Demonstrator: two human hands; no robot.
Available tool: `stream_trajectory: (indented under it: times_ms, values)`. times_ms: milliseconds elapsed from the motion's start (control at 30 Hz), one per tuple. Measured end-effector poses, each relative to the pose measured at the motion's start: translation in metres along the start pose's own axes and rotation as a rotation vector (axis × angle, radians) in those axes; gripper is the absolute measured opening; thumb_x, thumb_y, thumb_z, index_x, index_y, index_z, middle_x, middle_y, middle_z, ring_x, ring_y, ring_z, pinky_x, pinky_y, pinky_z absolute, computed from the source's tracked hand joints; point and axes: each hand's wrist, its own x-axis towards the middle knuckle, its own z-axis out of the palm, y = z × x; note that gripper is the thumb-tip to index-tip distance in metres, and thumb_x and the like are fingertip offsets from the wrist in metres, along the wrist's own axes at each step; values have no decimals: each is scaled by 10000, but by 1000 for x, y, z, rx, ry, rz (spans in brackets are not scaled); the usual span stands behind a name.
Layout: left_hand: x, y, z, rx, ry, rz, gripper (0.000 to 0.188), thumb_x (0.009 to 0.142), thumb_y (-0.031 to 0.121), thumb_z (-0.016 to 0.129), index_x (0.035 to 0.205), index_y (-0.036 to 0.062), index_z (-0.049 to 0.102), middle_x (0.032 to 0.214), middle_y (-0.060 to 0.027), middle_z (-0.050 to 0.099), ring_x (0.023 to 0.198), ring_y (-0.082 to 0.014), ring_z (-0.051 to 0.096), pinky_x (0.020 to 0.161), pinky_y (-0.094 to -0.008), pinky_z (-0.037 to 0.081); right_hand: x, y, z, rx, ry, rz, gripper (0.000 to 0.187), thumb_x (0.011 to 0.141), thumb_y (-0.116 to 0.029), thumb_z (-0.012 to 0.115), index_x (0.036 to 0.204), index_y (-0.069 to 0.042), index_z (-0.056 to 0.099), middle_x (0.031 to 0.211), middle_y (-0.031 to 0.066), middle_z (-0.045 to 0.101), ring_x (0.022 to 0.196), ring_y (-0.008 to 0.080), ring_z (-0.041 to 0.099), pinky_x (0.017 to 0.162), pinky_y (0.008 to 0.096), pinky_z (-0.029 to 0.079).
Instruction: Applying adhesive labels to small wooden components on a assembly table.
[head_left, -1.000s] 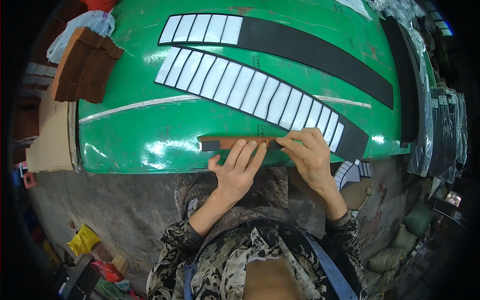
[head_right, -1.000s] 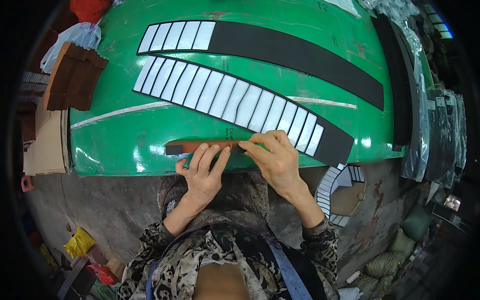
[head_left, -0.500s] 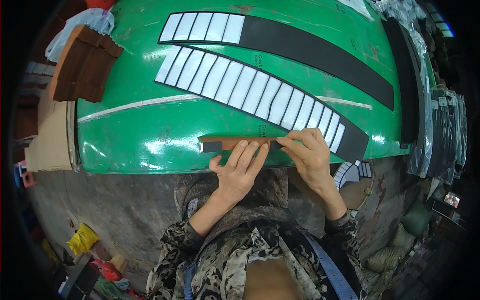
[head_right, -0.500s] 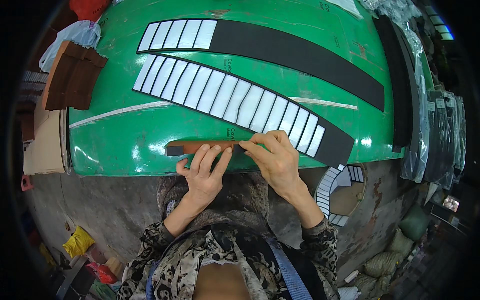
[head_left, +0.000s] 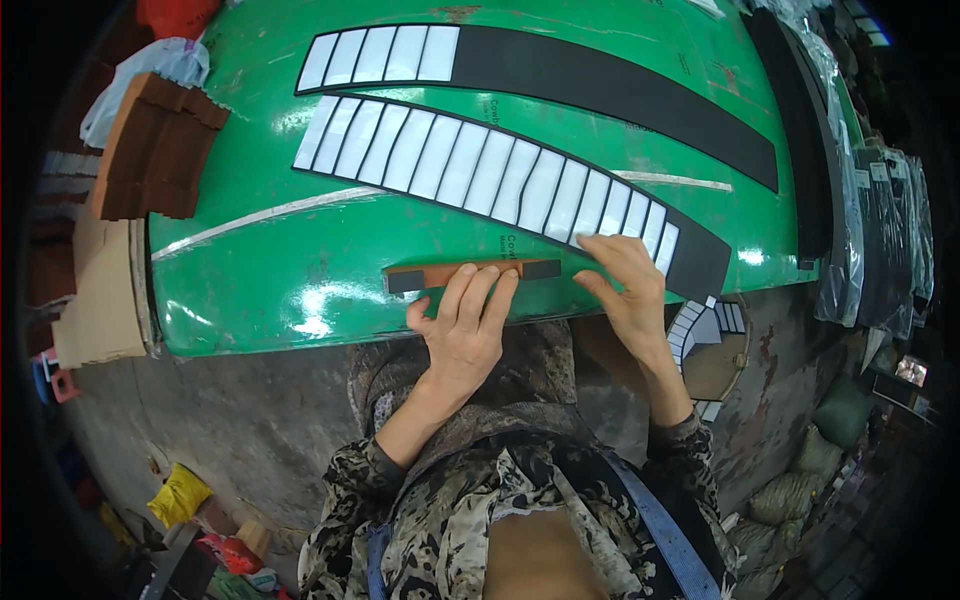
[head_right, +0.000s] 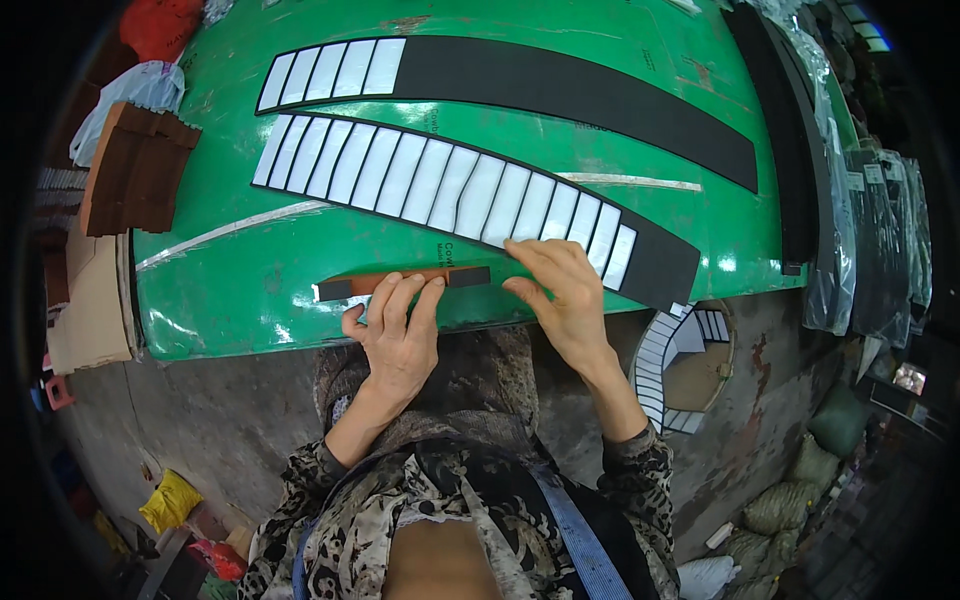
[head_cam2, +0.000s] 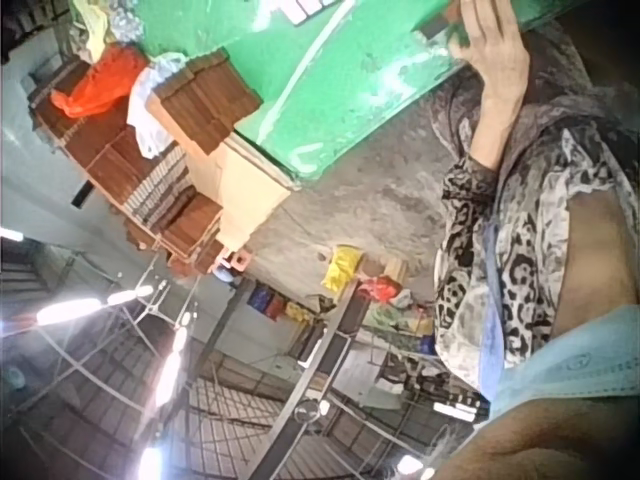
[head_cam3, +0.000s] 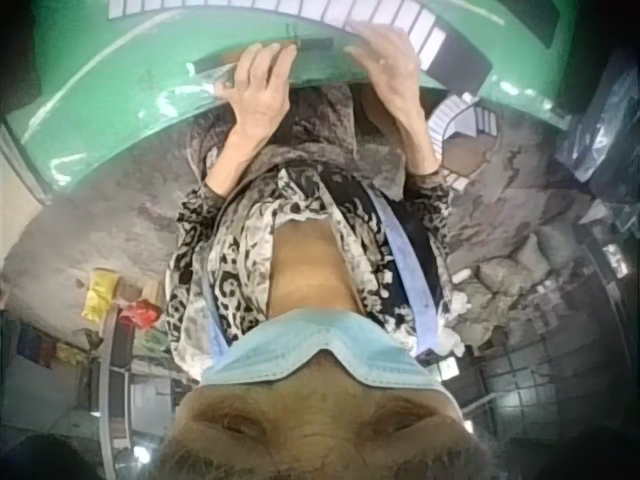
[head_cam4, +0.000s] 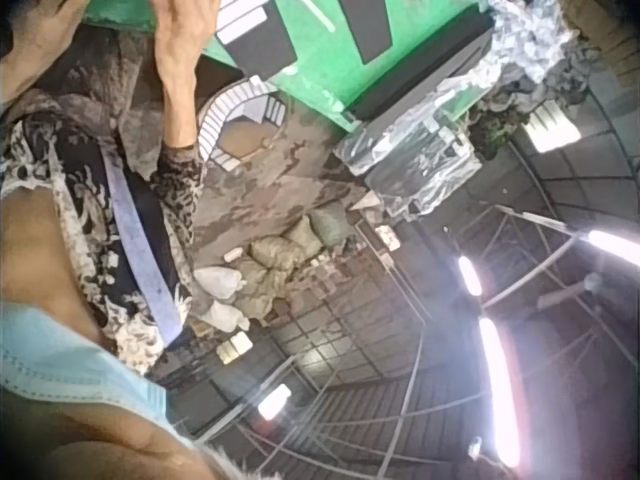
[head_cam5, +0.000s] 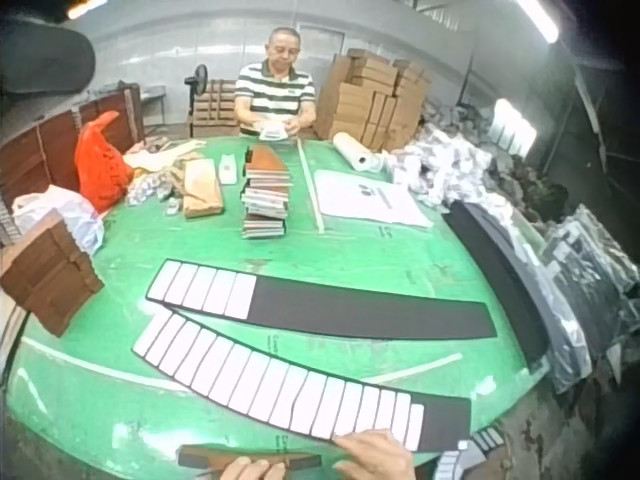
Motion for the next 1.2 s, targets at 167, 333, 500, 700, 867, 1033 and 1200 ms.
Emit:
stream_trajectory:
  times_ms: [167, 333, 500, 700, 867, 1033, 1200]
  values:
    - [7, 2, -5, 10, -34, 32, 460, 715, 68, 625, 1143, 234, 604, 1138, -6, 486, 1138, -185, 431, 843, -417, 229, -4, -5, 11, 49, 5, -26, 406, 660, -43, 750, 1055, -43, 656, 1004, 89, 639, 864, 231, 596, 701, 316, 487]
    - [10, 2, -5, 41, -36, 44, 498, 707, 50, 618, 1155, 267, 602, 1129, -12, 468, 1132, -194, 420, 823, -428, 235, -4, -6, 22, 117, 44, -24, 370, 670, -16, 740, 1029, -32, 654, 961, 100, 637, 843, 243, 614, 668, 322, 516]
    - [8, 3, -5, 48, -39, 39, 509, 703, 42, 619, 1160, 266, 602, 1133, -16, 461, 1132, -199, 417, 819, -434, 237, -5, -5, 26, 115, 86, -52, 344, 663, -3, 741, 996, -27, 659, 939, 102, 642, 841, 244, 618, 674, 324, 517]
    - [7, 4, -5, 42, -51, 41, 516, 697, 45, 623, 1169, 253, 597, 1138, -25, 457, 1140, -208, 409, 817, -440, 238, -5, -5, 26, 101, 105, -58, 323, 653, 9, 738, 965, -19, 658, 928, 108, 646, 828, 252, 625, 676, 326, 519]
    - [8, 5, -5, 40, -55, 39, 523, 698, 35, 612, 1175, 248, 594, 1143, -28, 454, 1140, -212, 407, 818, -440, 237, -5, -5, 26, 90, 110, -66, 325, 655, 15, 732, 969, -11, 653, 932, 117, 646, 820, 261, 629, 678, 330, 524]
    - [9, 4, -6, 52, -58, 45, 526, 697, 29, 609, 1176, 247, 595, 1130, -26, 464, 1136, -206, 410, 813, -433, 237, -6, -10, 24, 218, 26, 98, 339, 690, 8, 726, 1019, 0, 644, 943, 126, 648, 823, 213, 637, 684, 307, 528]
    - [9, 4, -5, 56, -52, 44, 518, 697, 37, 608, 1171, 248, 601, 1122, -24, 470, 1129, -200, 418, 812, -430, 238, -11, -6, 23, 541, 19, 307, 292, 785, -12, 678, 1068, 29, 618, 972, 78, 653, 805, 124, 605, 714, 259, 510]
